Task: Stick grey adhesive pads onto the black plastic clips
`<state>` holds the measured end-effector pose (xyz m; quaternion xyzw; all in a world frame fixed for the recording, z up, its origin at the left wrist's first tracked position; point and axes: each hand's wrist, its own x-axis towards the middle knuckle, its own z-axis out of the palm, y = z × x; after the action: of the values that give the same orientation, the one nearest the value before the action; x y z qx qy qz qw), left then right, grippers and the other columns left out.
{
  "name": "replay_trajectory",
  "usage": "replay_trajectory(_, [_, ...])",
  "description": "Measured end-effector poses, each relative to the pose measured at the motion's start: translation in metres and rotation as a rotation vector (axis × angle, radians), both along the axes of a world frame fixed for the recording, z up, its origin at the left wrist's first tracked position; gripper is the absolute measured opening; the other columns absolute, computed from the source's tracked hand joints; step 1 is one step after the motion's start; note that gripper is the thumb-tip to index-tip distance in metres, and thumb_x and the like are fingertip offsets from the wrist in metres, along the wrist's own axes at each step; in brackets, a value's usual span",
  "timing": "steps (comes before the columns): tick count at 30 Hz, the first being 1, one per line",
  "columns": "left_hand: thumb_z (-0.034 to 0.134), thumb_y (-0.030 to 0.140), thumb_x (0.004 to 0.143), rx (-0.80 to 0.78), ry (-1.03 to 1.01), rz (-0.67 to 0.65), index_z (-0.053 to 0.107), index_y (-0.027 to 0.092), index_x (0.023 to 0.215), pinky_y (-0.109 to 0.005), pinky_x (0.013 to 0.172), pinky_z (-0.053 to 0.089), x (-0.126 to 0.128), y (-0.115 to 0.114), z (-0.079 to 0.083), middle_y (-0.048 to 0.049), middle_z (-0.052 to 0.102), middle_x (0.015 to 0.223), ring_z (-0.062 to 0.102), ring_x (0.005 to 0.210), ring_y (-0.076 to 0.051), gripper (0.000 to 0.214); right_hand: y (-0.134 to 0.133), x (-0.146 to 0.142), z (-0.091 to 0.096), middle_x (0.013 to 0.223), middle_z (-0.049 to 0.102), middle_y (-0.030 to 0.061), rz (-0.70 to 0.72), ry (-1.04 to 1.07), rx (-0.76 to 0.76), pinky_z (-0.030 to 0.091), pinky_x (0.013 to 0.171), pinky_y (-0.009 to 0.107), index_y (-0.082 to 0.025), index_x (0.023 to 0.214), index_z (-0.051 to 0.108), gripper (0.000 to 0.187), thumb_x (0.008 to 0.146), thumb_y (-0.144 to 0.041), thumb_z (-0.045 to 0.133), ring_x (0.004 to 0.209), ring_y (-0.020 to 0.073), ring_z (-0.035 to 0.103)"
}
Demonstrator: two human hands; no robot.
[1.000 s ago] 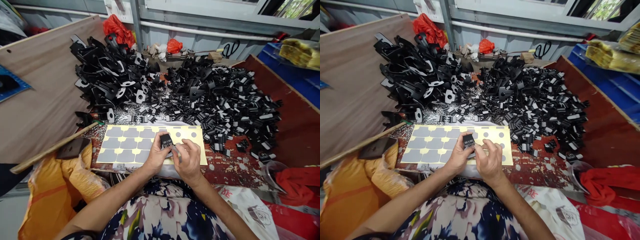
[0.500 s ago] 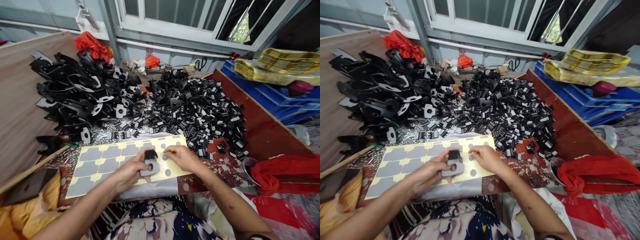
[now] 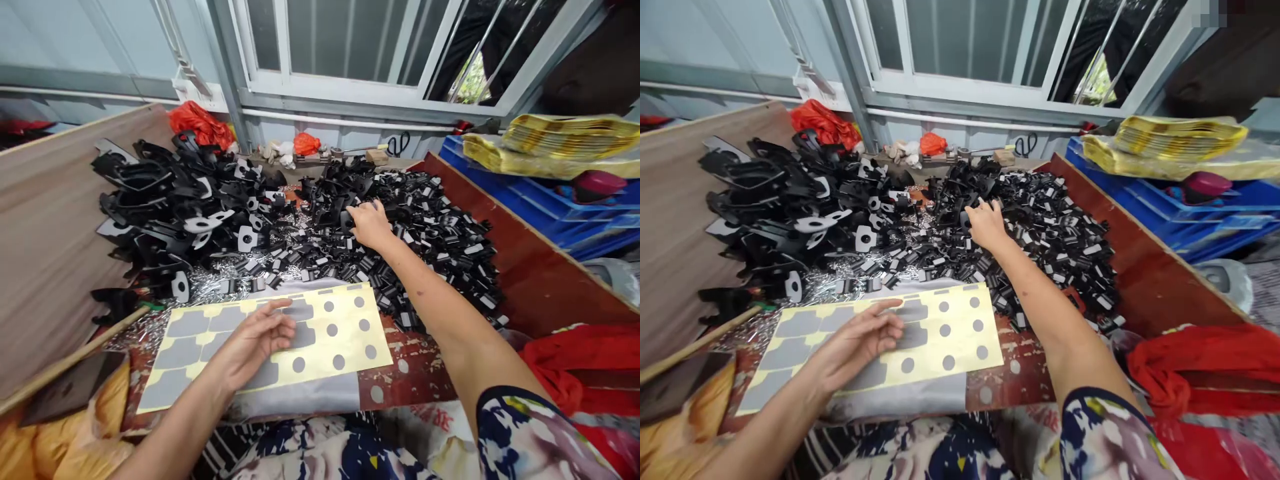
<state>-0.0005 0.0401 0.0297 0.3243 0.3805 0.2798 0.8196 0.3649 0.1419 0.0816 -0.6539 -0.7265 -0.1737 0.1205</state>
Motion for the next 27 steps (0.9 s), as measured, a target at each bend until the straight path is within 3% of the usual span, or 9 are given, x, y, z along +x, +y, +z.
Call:
replay_trajectory(3, [0.078,0.016,0.089,-0.033,-0.059,0.000,0.063,0.012,0.124,-0.024,0.063,0.058,-0.004,-0.013,-0.016,-0.0109,0.075,0.089,0.070,0.073,-0.017,0.038,-0.012,-0.010,0.006,0.105,0.074,0.0161,-0.001,-0.051,0.035,0.036,0.100,0.051,-0.015,0.114,0.075,0.031,0.086,-0.010,0.063,0.110,0.0353,0.054])
replay_trajectory(7, [0.080,0.024,0.089,-0.010,-0.137,-0.031,0.063,0.013,0.128,-0.022,0.059,0.054,-0.012,-0.015,-0.008,-0.0133,0.075,0.091,0.070,0.075,-0.018,0.045,-0.069,-0.049,0.007,0.104,0.072,0.0122,0.171,0.163,0.269,0.047,0.089,0.048,-0.021,0.099,0.078,0.021,0.095,-0.013,0.058,0.103,0.0318,0.059])
replay_trajectory(11, [0.088,0.040,0.081,-0.067,-0.270,-0.133,0.050,0.025,0.153,-0.040,0.074,0.064,-0.009,-0.019,0.000,-0.0164,0.073,0.118,0.074,0.097,-0.030,0.083,-0.149,-0.134,-0.032,0.106,0.074,0.0055,0.656,0.527,0.213,0.060,0.081,0.040,-0.029,0.109,0.076,0.029,0.095,-0.010,0.059,0.097,0.0253,0.068])
replay_trajectory(13, [0.091,0.032,0.077,-0.062,-0.216,-0.132,0.051,0.030,0.154,-0.039,0.073,0.065,-0.008,-0.021,-0.002,-0.0105,0.071,0.116,0.072,0.088,-0.025,0.087,-0.178,-0.168,-0.058,0.112,0.075,0.0056,0.731,0.641,0.055,0.063,0.081,0.041,-0.033,0.121,0.073,0.038,0.095,-0.009,0.058,0.096,0.0261,0.070])
replay_trajectory(15, [0.091,0.021,0.076,-0.023,-0.105,-0.072,0.056,0.028,0.149,-0.028,0.062,0.061,-0.009,-0.020,-0.005,-0.0053,0.070,0.102,0.067,0.072,-0.016,0.081,-0.196,-0.183,-0.078,0.130,0.072,0.0055,0.657,0.800,-0.065,0.062,0.094,0.045,-0.037,0.134,0.066,0.050,0.094,-0.008,0.056,0.112,0.0287,0.070])
replay_trajectory(17, [0.088,0.018,0.077,0.010,-0.036,0.025,0.059,0.026,0.143,-0.023,0.053,0.056,-0.012,-0.013,-0.010,-0.0038,0.068,0.093,0.063,0.065,-0.014,0.073,-0.205,-0.183,-0.092,0.141,0.066,0.0042,0.458,0.995,-0.101,0.061,0.101,0.048,-0.041,0.135,0.065,0.051,0.094,-0.012,0.056,0.125,0.0304,0.066])
replay_trajectory(20, [0.079,0.010,0.081,0.020,0.016,0.153,0.059,0.027,0.139,-0.027,0.053,0.060,-0.017,0.000,-0.016,-0.0057,0.068,0.096,0.065,0.067,-0.016,0.064,-0.209,-0.175,-0.105,0.124,0.071,0.0052,0.211,1.141,-0.123,0.061,0.096,0.051,-0.038,0.115,0.074,0.035,0.093,-0.017,0.058,0.116,0.0332,0.070])
replay_trajectory(24, [0.069,0.002,0.083,-0.034,0.093,0.211,0.061,0.025,0.131,-0.034,0.055,0.065,-0.014,0.012,-0.024,-0.0068,0.066,0.097,0.071,0.072,-0.020,0.054,-0.208,-0.173,-0.115,0.112,0.074,0.0052,0.158,1.154,-0.204,0.054,0.104,0.057,-0.034,0.094,0.075,0.024,0.086,-0.016,0.061,0.115,0.0372,0.067])
replay_trajectory(27, [0.069,0.004,0.085,-0.036,0.071,0.221,0.058,0.026,0.132,-0.031,0.052,0.063,-0.012,0.014,-0.030,-0.0065,0.064,0.097,0.075,0.075,-0.023,0.052,-0.208,-0.163,-0.111,0.114,0.075,0.0058,0.186,1.224,-0.317,0.053,0.106,0.054,-0.030,0.093,0.073,0.013,0.090,-0.024,0.062,0.115,0.0336,0.069])
